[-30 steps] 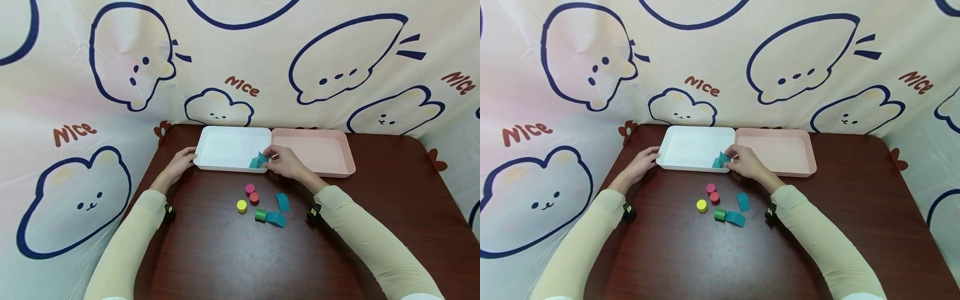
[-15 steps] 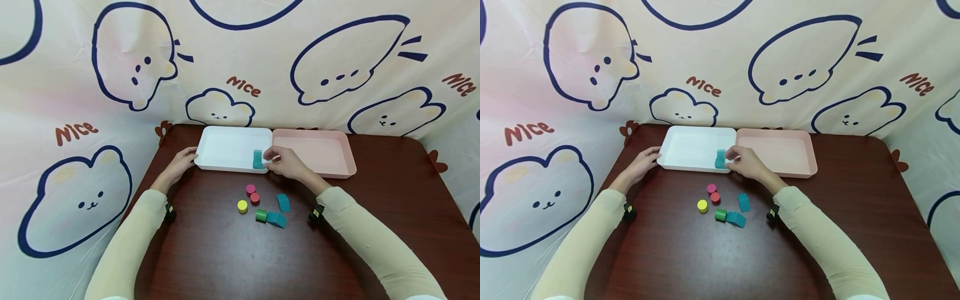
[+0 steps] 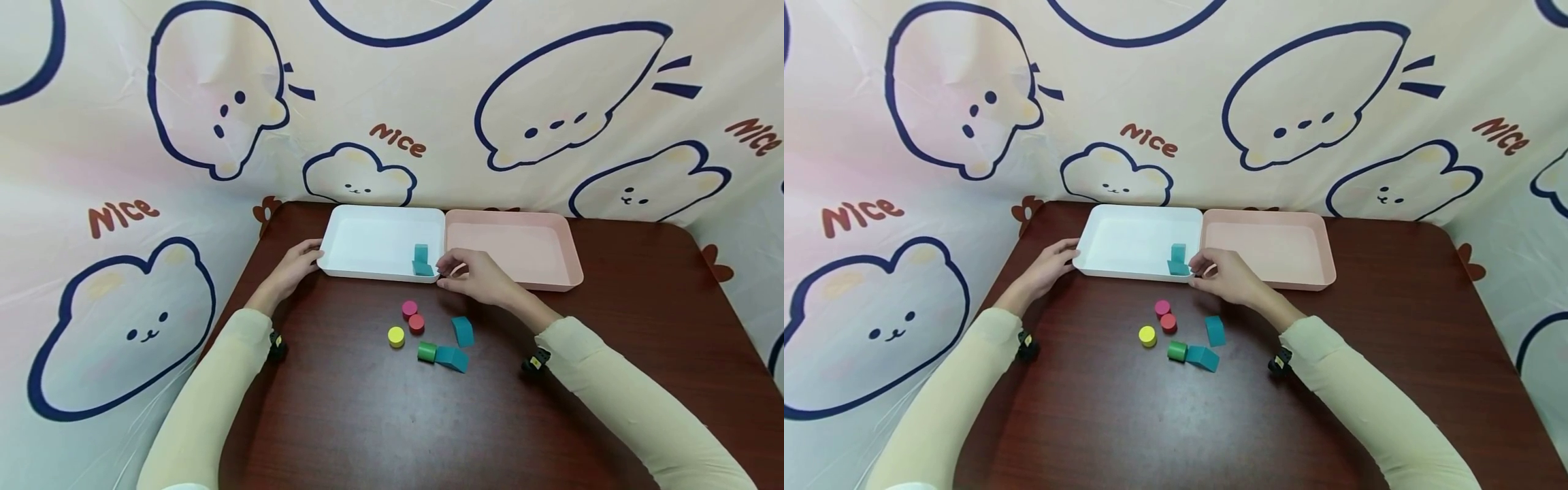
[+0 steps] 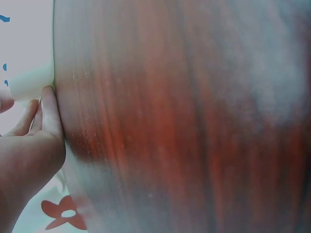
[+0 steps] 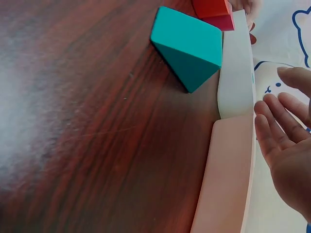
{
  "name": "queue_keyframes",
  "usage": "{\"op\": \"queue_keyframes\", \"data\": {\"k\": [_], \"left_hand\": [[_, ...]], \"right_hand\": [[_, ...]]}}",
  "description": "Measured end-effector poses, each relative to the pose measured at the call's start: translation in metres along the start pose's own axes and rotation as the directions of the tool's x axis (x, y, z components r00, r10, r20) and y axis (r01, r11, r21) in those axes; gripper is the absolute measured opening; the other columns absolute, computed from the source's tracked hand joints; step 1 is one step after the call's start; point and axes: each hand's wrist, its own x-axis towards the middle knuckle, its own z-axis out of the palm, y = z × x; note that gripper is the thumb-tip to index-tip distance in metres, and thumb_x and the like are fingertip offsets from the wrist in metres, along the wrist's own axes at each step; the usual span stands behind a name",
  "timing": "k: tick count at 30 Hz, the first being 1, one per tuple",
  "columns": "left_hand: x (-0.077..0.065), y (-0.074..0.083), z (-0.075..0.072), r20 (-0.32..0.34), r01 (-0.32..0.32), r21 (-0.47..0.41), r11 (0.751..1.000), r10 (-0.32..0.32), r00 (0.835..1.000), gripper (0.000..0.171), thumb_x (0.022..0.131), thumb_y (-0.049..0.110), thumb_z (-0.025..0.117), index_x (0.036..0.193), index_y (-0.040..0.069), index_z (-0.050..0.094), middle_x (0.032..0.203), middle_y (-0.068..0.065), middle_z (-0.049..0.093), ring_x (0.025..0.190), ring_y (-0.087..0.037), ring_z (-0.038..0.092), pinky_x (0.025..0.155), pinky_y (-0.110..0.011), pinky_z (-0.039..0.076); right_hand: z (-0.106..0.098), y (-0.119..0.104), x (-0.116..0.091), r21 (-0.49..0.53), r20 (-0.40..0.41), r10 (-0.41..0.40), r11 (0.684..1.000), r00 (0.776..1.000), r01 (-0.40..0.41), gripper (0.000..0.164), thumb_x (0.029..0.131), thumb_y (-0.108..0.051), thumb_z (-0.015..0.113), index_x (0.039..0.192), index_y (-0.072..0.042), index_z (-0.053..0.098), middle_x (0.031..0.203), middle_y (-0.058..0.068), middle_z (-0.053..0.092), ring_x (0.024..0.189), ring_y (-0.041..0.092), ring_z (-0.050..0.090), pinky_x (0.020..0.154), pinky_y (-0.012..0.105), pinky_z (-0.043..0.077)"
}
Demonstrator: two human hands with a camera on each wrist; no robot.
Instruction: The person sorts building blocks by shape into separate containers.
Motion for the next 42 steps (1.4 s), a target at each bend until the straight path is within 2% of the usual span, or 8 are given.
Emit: {"op": "queue_keyframes", "data": {"k": [3,9,15,21,27,34,42], "left_hand": [[0.000,0.000,0.000,0.000,0.001,-0.006,1.000,-0.001,1.000,0.056,0.114,0.023,0.047,0.164,0.004,0.033,0.164,-0.019,0.039,0.150,-0.031,0.042,0.123,-0.047,0.037],[-0.001,0.002,0.000,0.012,0.014,-0.023,1.000,-0.014,1.000,0.057,0.115,0.024,0.046,0.166,0.006,0.031,0.166,-0.019,0.036,0.151,-0.031,0.040,0.125,-0.047,0.034],[-0.001,0.002,-0.001,0.012,0.015,-0.017,1.000,-0.015,1.000,0.057,0.115,0.024,0.045,0.166,0.005,0.030,0.167,-0.019,0.035,0.152,-0.031,0.039,0.125,-0.047,0.034],[0.000,0.000,-0.001,-0.003,0.003,-0.005,1.000,-0.003,1.000,0.056,0.114,0.024,0.048,0.164,0.004,0.034,0.164,-0.018,0.039,0.149,-0.030,0.042,0.124,-0.047,0.037],[0.000,0.000,-0.001,-0.014,0.008,-0.004,1.000,-0.008,1.000,0.056,0.114,0.025,0.049,0.164,0.004,0.035,0.163,-0.018,0.040,0.149,-0.030,0.043,0.123,-0.046,0.037],[0.000,0.001,-0.001,-0.002,0.021,-0.008,1.000,-0.021,1.000,0.057,0.114,0.024,0.046,0.165,0.005,0.032,0.166,-0.018,0.036,0.151,-0.030,0.040,0.125,-0.047,0.035],[0.001,0.003,-0.001,0.009,0.032,-0.012,0.999,-0.032,0.999,0.056,0.115,0.019,0.043,0.166,0.002,0.029,0.167,-0.021,0.034,0.152,-0.033,0.037,0.125,-0.047,0.034]], "right_hand": [[0.000,-0.001,-0.005,0.009,0.003,-0.010,1.000,1.000,0.010,0.030,0.095,-0.017,0.082,0.119,-0.002,0.071,0.111,0.012,0.073,0.103,0.023,0.066,0.099,0.047,0.059],[0.001,0.000,-0.017,-0.009,0.011,-0.028,1.000,1.000,0.028,0.025,0.094,-0.018,0.084,0.113,-0.009,0.072,0.106,0.004,0.073,0.100,0.021,0.067,0.094,0.044,0.061],[0.000,0.000,-0.029,-0.008,0.037,-0.048,0.999,0.998,0.048,0.026,0.093,-0.017,0.085,0.114,-0.006,0.073,0.104,-0.002,0.072,0.096,0.017,0.067,0.090,0.040,0.062],[-0.001,0.000,-0.041,-0.003,0.057,-0.035,0.999,0.998,0.036,0.028,0.093,-0.014,0.084,0.116,-0.004,0.072,0.105,-0.001,0.072,0.096,0.018,0.067,0.088,0.038,0.062],[0.001,0.006,-0.052,-0.026,0.074,-0.008,1.000,0.997,0.010,0.029,0.093,-0.016,0.085,0.118,-0.009,0.072,0.106,-0.001,0.072,0.097,0.017,0.067,0.087,0.037,0.062],[0.004,0.013,-0.063,-0.031,0.077,-0.071,0.997,0.994,0.074,0.031,0.093,-0.013,0.084,0.120,-0.003,0.071,0.109,0.005,0.074,0.098,0.023,0.069,0.087,0.041,0.063],[0.010,0.016,-0.070,-0.072,0.121,-0.056,0.995,0.991,0.065,0.032,0.093,-0.019,0.085,0.121,-0.009,0.072,0.116,0.004,0.072,0.103,0.021,0.069,0.091,0.039,0.061]]}}
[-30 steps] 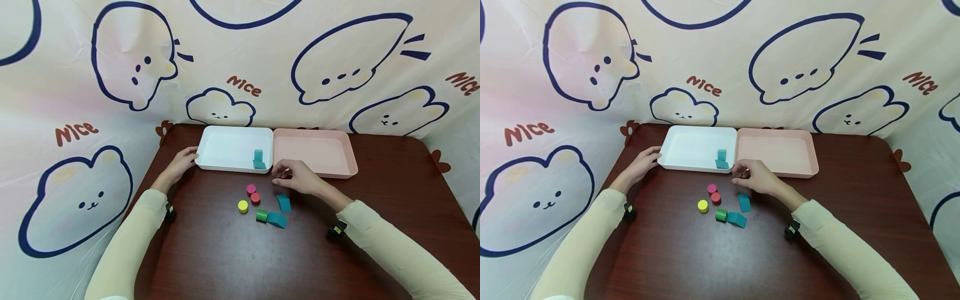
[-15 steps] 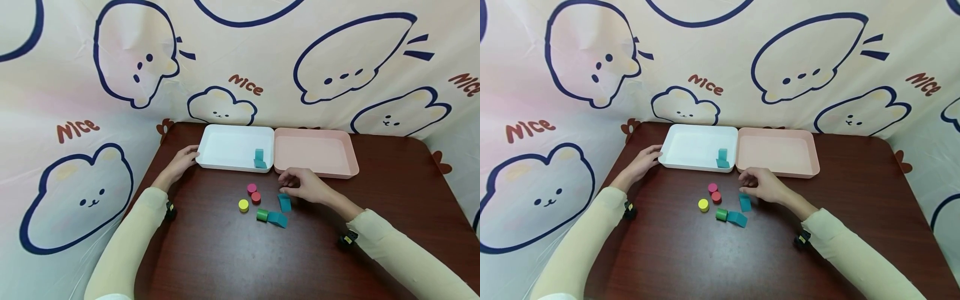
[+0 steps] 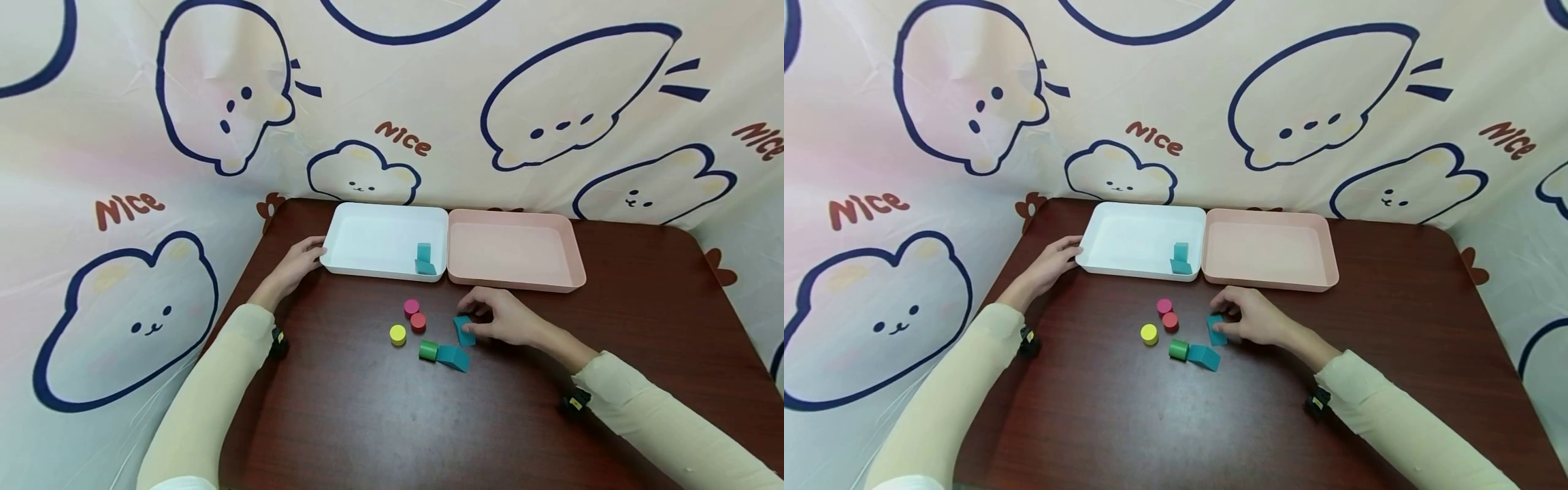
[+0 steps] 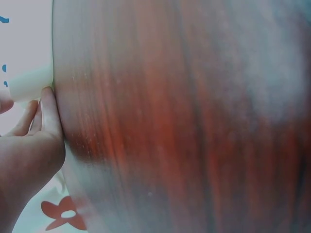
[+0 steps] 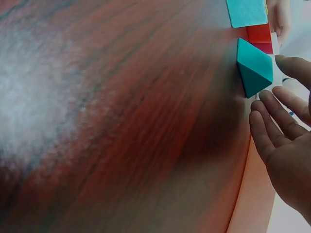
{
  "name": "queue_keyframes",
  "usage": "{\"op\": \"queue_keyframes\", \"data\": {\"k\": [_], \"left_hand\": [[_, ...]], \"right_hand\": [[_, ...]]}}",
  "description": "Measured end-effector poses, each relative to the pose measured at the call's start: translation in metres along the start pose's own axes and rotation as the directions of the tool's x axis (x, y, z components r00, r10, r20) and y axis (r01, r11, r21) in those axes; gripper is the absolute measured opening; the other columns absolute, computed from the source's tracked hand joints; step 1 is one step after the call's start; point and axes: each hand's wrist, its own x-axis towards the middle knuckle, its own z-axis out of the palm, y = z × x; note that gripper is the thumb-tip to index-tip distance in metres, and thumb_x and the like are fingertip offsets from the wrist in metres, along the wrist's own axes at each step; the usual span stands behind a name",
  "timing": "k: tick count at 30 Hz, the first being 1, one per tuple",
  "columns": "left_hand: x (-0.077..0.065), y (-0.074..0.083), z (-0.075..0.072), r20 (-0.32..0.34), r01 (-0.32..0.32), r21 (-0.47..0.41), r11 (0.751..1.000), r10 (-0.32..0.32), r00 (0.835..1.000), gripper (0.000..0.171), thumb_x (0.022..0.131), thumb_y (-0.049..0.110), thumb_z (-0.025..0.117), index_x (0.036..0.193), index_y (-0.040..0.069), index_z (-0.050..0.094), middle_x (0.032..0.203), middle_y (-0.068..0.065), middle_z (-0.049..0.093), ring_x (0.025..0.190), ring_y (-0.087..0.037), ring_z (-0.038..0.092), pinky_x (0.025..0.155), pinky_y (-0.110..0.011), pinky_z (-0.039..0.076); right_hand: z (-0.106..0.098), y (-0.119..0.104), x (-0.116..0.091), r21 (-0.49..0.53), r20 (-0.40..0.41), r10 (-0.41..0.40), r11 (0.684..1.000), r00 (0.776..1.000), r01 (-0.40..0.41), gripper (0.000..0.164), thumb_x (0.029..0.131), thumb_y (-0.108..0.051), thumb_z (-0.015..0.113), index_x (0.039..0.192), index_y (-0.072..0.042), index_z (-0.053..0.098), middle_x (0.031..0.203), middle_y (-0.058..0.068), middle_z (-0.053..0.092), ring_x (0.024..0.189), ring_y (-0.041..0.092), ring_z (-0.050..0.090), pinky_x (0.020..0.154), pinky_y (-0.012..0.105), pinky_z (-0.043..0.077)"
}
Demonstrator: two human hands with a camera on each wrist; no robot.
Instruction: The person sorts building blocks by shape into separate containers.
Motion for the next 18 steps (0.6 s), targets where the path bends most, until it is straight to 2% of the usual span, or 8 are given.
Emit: {"op": "queue_keyframes", "data": {"k": [7,13,18], "left_hand": [[-0.0007,-0.0033,-0.0005,-0.011,-0.030,-0.003,1.000,0.030,1.000,0.056,0.114,0.024,0.047,0.165,0.005,0.033,0.165,-0.018,0.038,0.150,-0.030,0.041,0.124,-0.046,0.036],[-0.0018,-0.0018,0.0003,-0.005,-0.026,-0.010,1.000,0.026,1.000,0.057,0.114,0.024,0.047,0.166,0.006,0.032,0.166,-0.018,0.036,0.151,-0.030,0.040,0.124,-0.046,0.035],[-0.0018,-0.0009,-0.0007,-0.002,-0.017,-0.015,1.000,0.017,1.000,0.056,0.114,0.023,0.046,0.166,0.005,0.031,0.166,-0.019,0.036,0.152,-0.031,0.039,0.125,-0.047,0.035]], "right_hand": [[0.0027,0.0034,-0.0007,-0.034,0.035,-0.004,0.999,0.999,0.006,0.037,0.092,-0.025,0.086,0.123,-0.011,0.070,0.118,0.000,0.069,0.103,0.017,0.066,0.091,0.037,0.060],[0.0021,0.0050,-0.0023,-0.090,0.073,-0.010,0.996,0.997,0.016,0.044,0.090,-0.028,0.088,0.125,-0.011,0.069,0.121,0.000,0.067,0.106,0.017,0.064,0.094,0.040,0.058],[0.0027,0.0005,-0.0037,-0.133,0.116,0.040,0.991,0.992,-0.025,0.049,0.090,-0.033,0.088,0.130,-0.014,0.067,0.124,-0.002,0.063,0.113,0.018,0.059,0.100,0.044,0.055]]}}
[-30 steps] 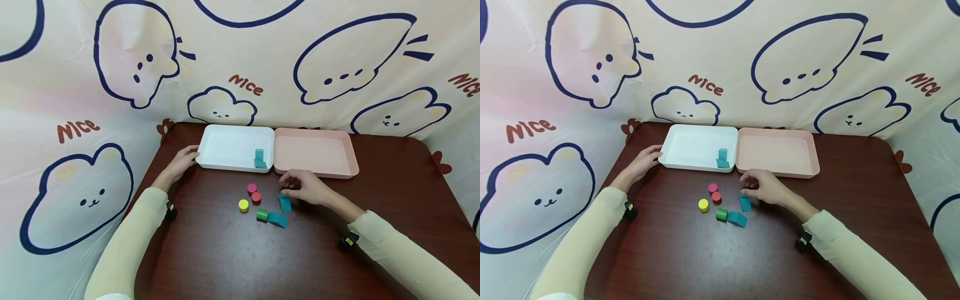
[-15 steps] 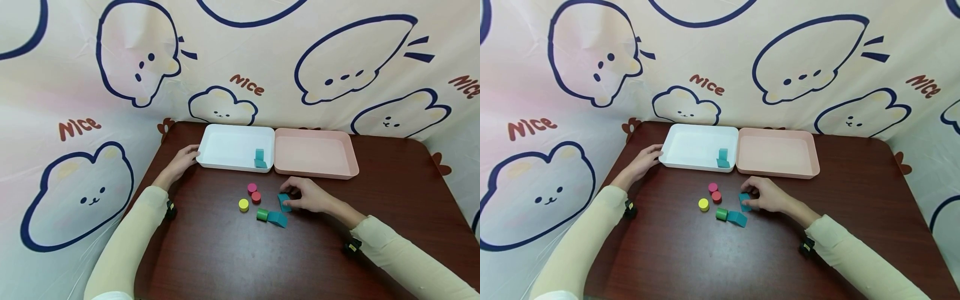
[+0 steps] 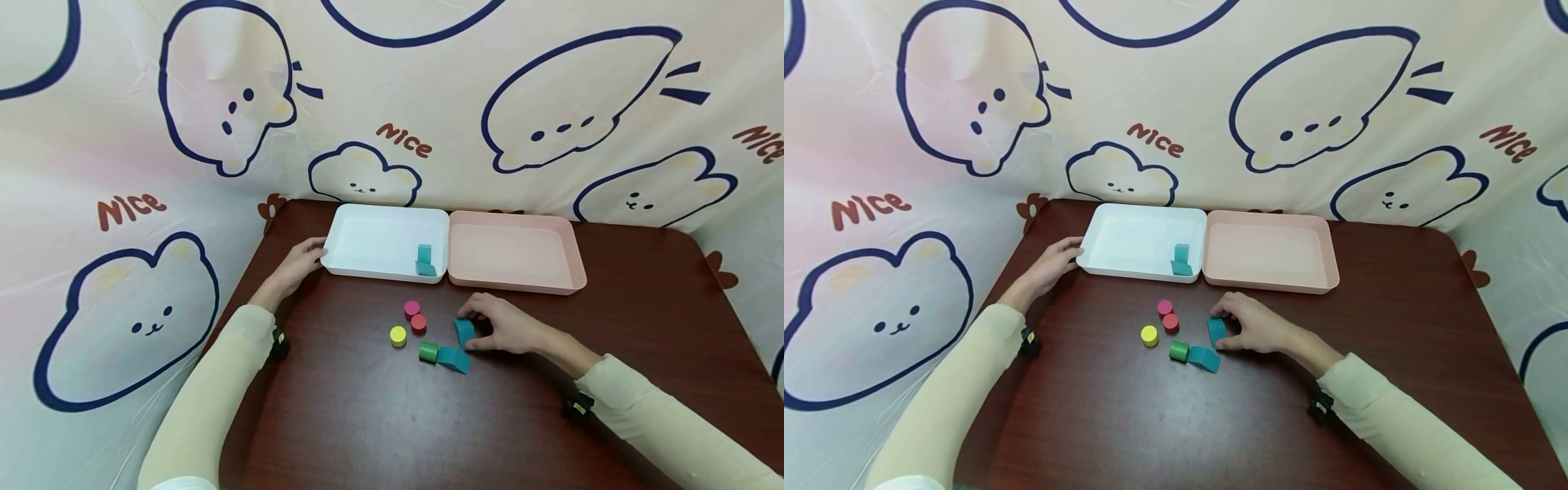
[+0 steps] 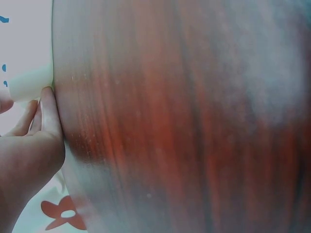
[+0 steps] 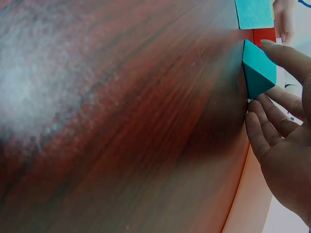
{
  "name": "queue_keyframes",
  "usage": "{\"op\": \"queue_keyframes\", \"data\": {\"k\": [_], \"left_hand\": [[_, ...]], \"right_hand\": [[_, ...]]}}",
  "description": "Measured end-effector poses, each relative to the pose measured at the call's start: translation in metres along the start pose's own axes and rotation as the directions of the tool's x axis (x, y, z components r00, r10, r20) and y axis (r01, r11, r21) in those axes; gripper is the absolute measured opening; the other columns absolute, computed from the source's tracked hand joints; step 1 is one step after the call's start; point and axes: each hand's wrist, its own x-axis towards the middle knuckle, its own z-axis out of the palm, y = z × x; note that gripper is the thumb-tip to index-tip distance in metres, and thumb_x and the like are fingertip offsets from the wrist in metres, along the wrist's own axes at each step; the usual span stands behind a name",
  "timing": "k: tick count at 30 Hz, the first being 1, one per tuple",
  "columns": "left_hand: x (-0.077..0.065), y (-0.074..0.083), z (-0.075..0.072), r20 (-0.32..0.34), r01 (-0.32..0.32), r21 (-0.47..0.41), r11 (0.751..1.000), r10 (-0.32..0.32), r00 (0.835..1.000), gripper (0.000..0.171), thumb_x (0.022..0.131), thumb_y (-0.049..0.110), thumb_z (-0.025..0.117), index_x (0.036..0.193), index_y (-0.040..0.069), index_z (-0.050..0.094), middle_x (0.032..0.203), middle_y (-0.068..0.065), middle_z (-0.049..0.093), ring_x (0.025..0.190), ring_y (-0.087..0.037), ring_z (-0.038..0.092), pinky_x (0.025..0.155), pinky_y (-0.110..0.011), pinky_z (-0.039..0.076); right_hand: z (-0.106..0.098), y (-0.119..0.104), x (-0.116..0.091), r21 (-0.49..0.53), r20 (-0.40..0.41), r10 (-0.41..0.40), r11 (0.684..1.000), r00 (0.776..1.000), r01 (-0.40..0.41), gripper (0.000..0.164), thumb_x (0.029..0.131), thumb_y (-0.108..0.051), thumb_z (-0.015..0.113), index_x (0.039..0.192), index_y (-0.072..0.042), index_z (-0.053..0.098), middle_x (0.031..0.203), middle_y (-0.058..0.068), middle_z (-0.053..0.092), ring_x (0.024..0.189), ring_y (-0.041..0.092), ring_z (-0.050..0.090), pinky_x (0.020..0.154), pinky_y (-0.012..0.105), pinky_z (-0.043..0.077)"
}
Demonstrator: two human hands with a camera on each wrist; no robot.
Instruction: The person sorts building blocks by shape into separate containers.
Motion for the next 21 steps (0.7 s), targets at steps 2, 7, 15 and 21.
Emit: {"op": "queue_keyframes", "data": {"k": [2,7,15,21], "left_hand": [[0.0003,-0.0004,-0.0001,0.000,-0.003,0.004,1.000,0.003,1.000,0.056,0.115,0.023,0.046,0.166,0.005,0.031,0.166,-0.019,0.036,0.152,-0.032,0.039,0.125,-0.047,0.035],[-0.0012,-0.0007,0.0001,-0.002,0.000,0.010,1.000,0.000,1.000,0.057,0.115,0.025,0.045,0.166,0.006,0.030,0.166,-0.018,0.036,0.152,-0.032,0.039,0.125,-0.048,0.035],[-0.0004,-0.0010,0.0019,0.001,0.006,0.013,1.000,-0.006,1.000,0.057,0.115,0.025,0.045,0.166,0.006,0.030,0.167,-0.018,0.035,0.152,-0.031,0.039,0.124,-0.047,0.035],[-0.0017,0.0038,0.0013,0.006,0.016,0.016,1.000,-0.016,1.000,0.055,0.115,0.022,0.044,0.166,0.003,0.030,0.167,-0.019,0.034,0.152,-0.033,0.039,0.125,-0.048,0.035]], "right_hand": [[0.0009,-0.0013,-0.0006,-0.010,0.010,0.018,1.000,1.000,-0.018,0.050,0.089,-0.034,0.088,0.131,-0.015,0.067,0.125,-0.003,0.061,0.115,0.018,0.057,0.102,0.045,0.053],[0.0040,-0.0018,-0.0011,-0.020,0.016,0.032,0.999,0.999,-0.032,0.050,0.089,-0.030,0.088,0.132,-0.016,0.066,0.127,-0.003,0.058,0.117,0.020,0.052,0.103,0.046,0.051],[0.0057,-0.0061,0.0000,-0.079,0.011,0.006,0.997,1.000,-0.005,0.044,0.090,-0.021,0.087,0.129,-0.014,0.066,0.124,-0.002,0.056,0.115,0.019,0.050,0.099,0.044,0.052],[0.0057,-0.0079,0.0014,-0.106,-0.014,-0.014,0.994,1.000,0.012,0.045,0.089,-0.024,0.089,0.126,-0.012,0.068,0.120,-0.002,0.055,0.111,0.018,0.050,0.096,0.042,0.053]]}}
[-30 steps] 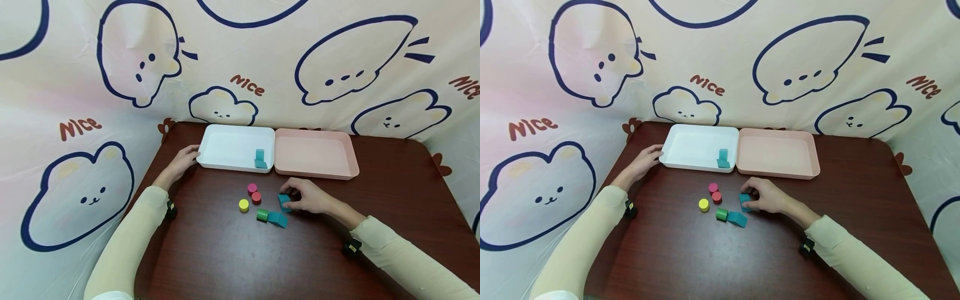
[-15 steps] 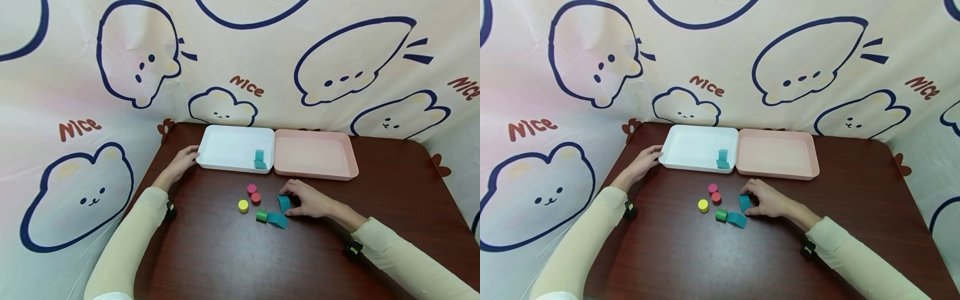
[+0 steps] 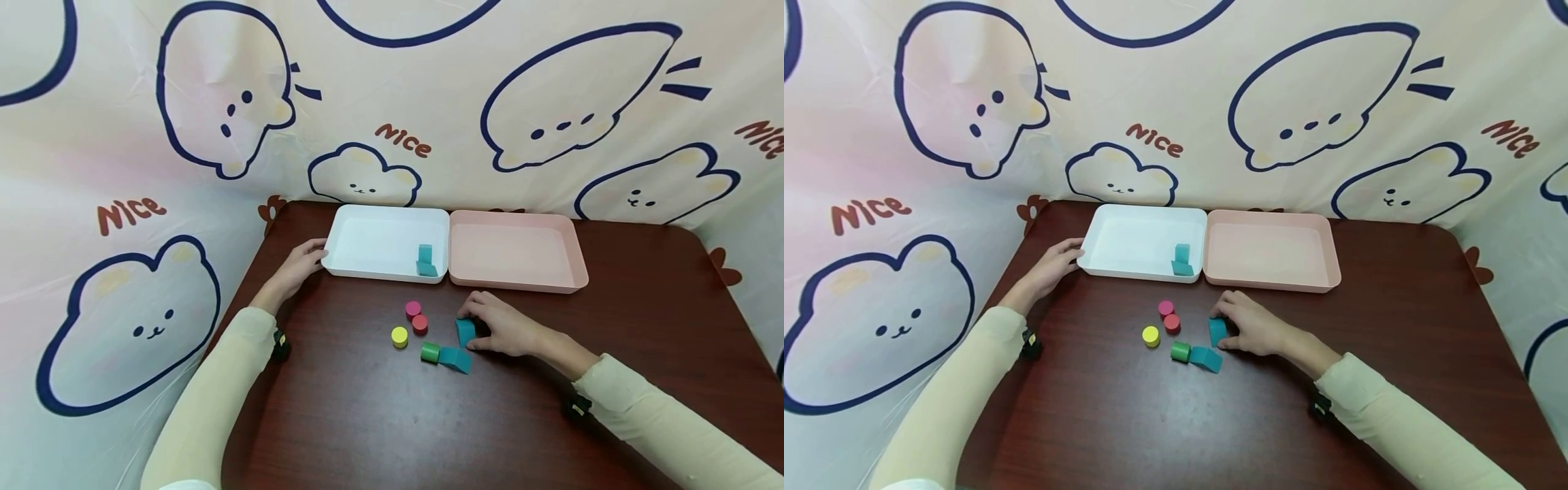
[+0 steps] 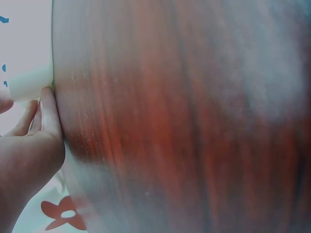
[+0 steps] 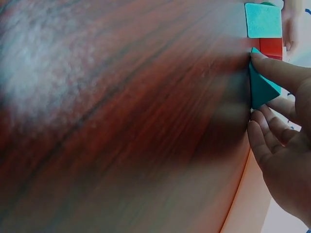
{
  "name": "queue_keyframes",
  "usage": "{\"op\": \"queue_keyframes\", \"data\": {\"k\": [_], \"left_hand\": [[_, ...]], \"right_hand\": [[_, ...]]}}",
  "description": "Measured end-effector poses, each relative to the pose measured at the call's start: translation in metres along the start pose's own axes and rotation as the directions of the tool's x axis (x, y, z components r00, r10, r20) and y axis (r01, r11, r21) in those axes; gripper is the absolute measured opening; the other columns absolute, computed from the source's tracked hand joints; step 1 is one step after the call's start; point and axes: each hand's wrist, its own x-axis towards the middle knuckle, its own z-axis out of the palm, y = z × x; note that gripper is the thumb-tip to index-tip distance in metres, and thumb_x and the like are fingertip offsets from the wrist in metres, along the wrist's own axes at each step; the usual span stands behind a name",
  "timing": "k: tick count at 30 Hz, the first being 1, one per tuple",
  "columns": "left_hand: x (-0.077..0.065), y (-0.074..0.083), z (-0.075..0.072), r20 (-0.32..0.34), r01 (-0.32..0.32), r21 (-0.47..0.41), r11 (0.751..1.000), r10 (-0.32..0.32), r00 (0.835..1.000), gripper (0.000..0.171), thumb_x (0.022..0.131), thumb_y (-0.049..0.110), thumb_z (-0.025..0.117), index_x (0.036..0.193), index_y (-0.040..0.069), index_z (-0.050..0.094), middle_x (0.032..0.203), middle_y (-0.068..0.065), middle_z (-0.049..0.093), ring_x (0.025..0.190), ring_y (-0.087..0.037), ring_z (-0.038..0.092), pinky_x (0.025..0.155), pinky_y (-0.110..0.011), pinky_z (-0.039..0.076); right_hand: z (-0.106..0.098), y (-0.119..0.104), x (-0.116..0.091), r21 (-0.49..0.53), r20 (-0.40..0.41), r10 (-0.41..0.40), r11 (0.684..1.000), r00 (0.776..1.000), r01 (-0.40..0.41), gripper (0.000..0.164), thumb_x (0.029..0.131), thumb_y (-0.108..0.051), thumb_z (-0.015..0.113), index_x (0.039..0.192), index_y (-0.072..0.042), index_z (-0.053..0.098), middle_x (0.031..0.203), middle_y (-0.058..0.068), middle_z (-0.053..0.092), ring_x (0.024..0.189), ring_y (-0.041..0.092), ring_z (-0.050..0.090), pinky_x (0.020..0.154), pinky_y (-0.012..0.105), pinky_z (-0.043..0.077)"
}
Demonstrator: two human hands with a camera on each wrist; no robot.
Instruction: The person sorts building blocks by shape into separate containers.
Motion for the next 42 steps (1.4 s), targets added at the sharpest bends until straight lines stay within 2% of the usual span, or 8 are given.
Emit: {"op": "queue_keyframes", "data": {"k": [5,12,21,26,29,35,38,42], "left_hand": [[0.002,0.000,-0.001,0.008,0.007,0.009,1.000,-0.007,1.000,0.055,0.115,0.019,0.043,0.165,0.001,0.029,0.167,-0.022,0.034,0.153,-0.035,0.037,0.125,-0.049,0.034],[0.000,-0.004,-0.002,-0.006,-0.020,0.004,1.000,0.020,1.000,0.056,0.115,0.025,0.046,0.166,0.006,0.032,0.166,-0.018,0.036,0.151,-0.031,0.040,0.124,-0.047,0.036],[0.001,-0.009,-0.002,-0.023,-0.033,0.007,0.999,0.034,0.999,0.056,0.114,0.025,0.049,0.164,0.004,0.035,0.163,-0.018,0.040,0.148,-0.032,0.044,0.122,-0.048,0.038],[0.001,-0.008,-0.001,-0.024,-0.033,0.011,0.999,0.033,0.999,0.056,0.114,0.025,0.049,0.164,0.004,0.035,0.163,-0.018,0.041,0.148,-0.031,0.044,0.122,-0.048,0.039],[0.001,-0.008,-0.001,-0.022,-0.035,0.016,0.999,0.035,0.999,0.056,0.114,0.024,0.049,0.164,0.004,0.034,0.163,-0.018,0.040,0.148,-0.031,0.044,0.122,-0.047,0.039],[0.002,-0.008,0.000,-0.026,-0.035,0.012,0.999,0.035,0.999,0.055,0.114,0.024,0.049,0.164,0.005,0.035,0.163,-0.018,0.041,0.147,-0.031,0.046,0.122,-0.047,0.040],[0.002,-0.008,-0.001,-0.023,-0.033,0.010,0.999,0.034,0.999,0.055,0.114,0.024,0.049,0.164,0.004,0.035,0.163,-0.018,0.041,0.147,-0.031,0.046,0.122,-0.047,0.040],[0.002,-0.007,-0.001,-0.020,-0.034,0.003,0.999,0.034,0.999,0.055,0.114,0.024,0.049,0.163,0.005,0.036,0.162,-0.018,0.041,0.147,-0.031,0.046,0.122,-0.047,0.039]], "right_hand": [[0.002,0.002,0.000,-0.014,-0.022,-0.013,1.000,1.000,0.012,0.045,0.087,-0.025,0.090,0.126,-0.011,0.072,0.114,-0.004,0.054,0.106,0.016,0.052,0.092,0.038,0.053],[0.005,0.004,0.003,-0.009,-0.055,-0.017,1.000,0.998,0.016,0.043,0.088,-0.029,0.090,0.124,-0.011,0.076,0.106,-0.004,0.055,0.098,0.016,0.053,0.083,0.033,0.050],[0.008,0.004,0.011,-0.019,-0.084,-0.031,0.999,0.996,0.029,0.040,0.089,-0.033,0.089,0.120,-0.011,0.077,0.098,-0.001,0.056,0.088,0.017,0.053,0.073,0.027,0.047],[0.005,0.001,0.016,-0.005,-0.071,-0.031,1.000,0.997,0.031,0.042,0.088,-0.035,0.089,0.120,-0.010,0.076,0.104,0.001,0.060,0.092,0.018,0.058,0.079,0.031,0.054],[0.000,-0.001,0.018,0.004,-0.042,-0.027,1.000,0.999,0.027,0.046,0.089,-0.033,0.089,0.125,-0.009,0.074,0.112,0.000,0.062,0.099,0.019,0.060,0.087,0.036,0.057],[-0.009,-0.003,0.019,-0.008,0.048,-0.040,0.999,0.998,0.041,0.049,0.092,-0.025,0.085,0.137,-0.010,0.069,0.132,0.001,0.064,0.120,0.021,0.058,0.106,0.047,0.054],[-0.011,-0.005,0.018,-0.021,0.085,-0.049,0.998,0.995,0.051,0.048,0.093,-0.022,0.085,0.138,-0.012,0.070,0.136,0.001,0.065,0.126,0.023,0.056,0.108,0.049,0.052],[-0.010,-0.004,0.018,-0.038,0.089,-0.067,0.997,0.994,0.071,0.045,0.093,-0.020,0.085,0.135,-0.014,0.072,0.134,0.000,0.066,0.126,0.023,0.056,0.107,0.048,0.053]]}}
